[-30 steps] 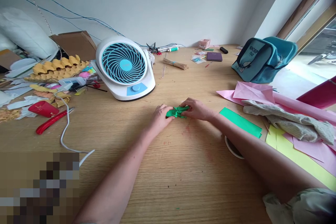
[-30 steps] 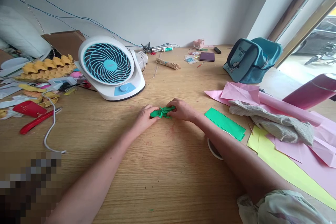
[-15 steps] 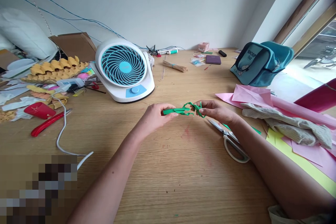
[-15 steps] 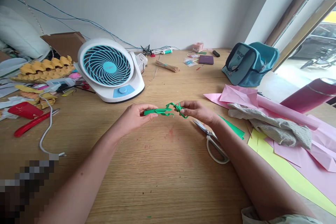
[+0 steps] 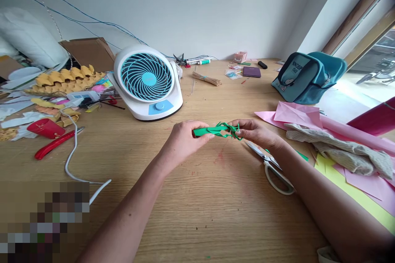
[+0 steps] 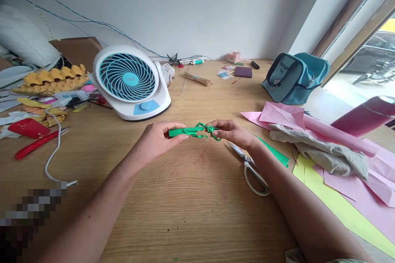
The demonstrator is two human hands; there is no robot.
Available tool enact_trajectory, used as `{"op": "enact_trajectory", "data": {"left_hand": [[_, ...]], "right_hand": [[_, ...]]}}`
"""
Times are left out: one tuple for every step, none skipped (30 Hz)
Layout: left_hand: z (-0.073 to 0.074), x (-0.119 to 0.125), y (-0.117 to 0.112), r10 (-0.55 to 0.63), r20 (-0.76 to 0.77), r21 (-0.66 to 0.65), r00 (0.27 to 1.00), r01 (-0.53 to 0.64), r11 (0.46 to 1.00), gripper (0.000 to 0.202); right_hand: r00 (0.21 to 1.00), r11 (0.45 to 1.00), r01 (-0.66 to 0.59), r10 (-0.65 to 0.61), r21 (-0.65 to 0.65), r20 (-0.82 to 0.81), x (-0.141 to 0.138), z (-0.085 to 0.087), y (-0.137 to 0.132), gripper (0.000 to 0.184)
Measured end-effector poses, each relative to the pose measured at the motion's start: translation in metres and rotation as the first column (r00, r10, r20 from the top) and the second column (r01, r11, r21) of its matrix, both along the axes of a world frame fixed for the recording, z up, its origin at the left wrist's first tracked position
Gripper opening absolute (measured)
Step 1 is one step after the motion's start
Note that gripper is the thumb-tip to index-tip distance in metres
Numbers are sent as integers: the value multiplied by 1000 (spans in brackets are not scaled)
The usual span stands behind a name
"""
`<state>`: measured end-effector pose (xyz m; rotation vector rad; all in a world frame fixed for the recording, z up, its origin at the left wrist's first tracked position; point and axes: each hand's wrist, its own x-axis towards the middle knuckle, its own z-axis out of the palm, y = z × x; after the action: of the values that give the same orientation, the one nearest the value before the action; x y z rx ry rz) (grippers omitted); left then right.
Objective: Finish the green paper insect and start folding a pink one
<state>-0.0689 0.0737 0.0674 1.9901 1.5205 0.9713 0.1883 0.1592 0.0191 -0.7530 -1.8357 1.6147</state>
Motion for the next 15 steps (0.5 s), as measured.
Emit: {"op": "enact_trajectory", "data": {"left_hand": [[1, 0, 0, 3, -1, -5, 1000, -3, 1000, 21], [2, 1, -1, 5, -3, -10, 1000, -5, 1000, 21], [3, 1, -2, 5, -6, -14, 1000, -5, 1000, 21], [5, 2, -2, 4, -11, -17, 1000, -4, 1000, 21], [6, 2, -3, 2, -19, -18, 1000, -2, 1000, 20], [8, 3, -4, 0, -26, -16, 1000, -1, 1000, 19], [9, 4, -4, 0, -33, -11, 999, 0, 1000, 17], [10, 5, -5, 0, -38, -5, 999, 0, 1000, 17], [10, 5, -5, 1, -43, 2, 999, -1, 1000, 16], [10, 6, -6, 3, -48, 10, 999, -2, 1000, 16], [9, 6, -6, 6, -54, 17, 999, -5, 1000, 16], [9, 7, -6, 9, -60, 23, 998, -8, 1000, 16], [8, 7, -6, 14, -64, 27, 998, -12, 1000, 16], [8, 7, -6, 19, -64, 32, 998, -17, 999, 16], [8, 8, -6, 23, -63, 34, 998, -21, 999, 16]], "right_hand": [[1000, 1000, 6, -6, -6, -1, 0, 0, 0, 41], [1000, 1000, 8, -8, -9, 0, 1, 0, 1, 41], [1000, 1000, 7, -7, -9, 0, 1, 0, 1, 41], [1000, 1000, 3, -3, -7, 4, 2, 0, 1, 41], [1000, 1000, -3, 3, -2, 8, 2, 1, 1, 41], [1000, 1000, -11, 11, 1, 11, 2, 1, 0, 42], [1000, 1000, -19, 19, 4, 12, 2, 2, 0, 42], [1000, 1000, -26, 26, 6, 13, 1, 2, 0, 42], [999, 1000, -31, 31, 5, 16, 1, 3, -1, 43], [999, 999, -33, 33, 3, 17, 0, 3, -1, 44], [999, 999, -33, 33, 0, 17, 0, 3, -2, 44], [999, 999, -32, 32, -2, 17, -1, 3, -2, 45], [999, 999, -32, 32, -4, 16, -1, 3, -2, 45], [999, 999, -34, 34, -4, 16, -2, 3, -2, 46], [999, 999, -35, 35, -2, 16, -2, 3, -2, 47]]}}
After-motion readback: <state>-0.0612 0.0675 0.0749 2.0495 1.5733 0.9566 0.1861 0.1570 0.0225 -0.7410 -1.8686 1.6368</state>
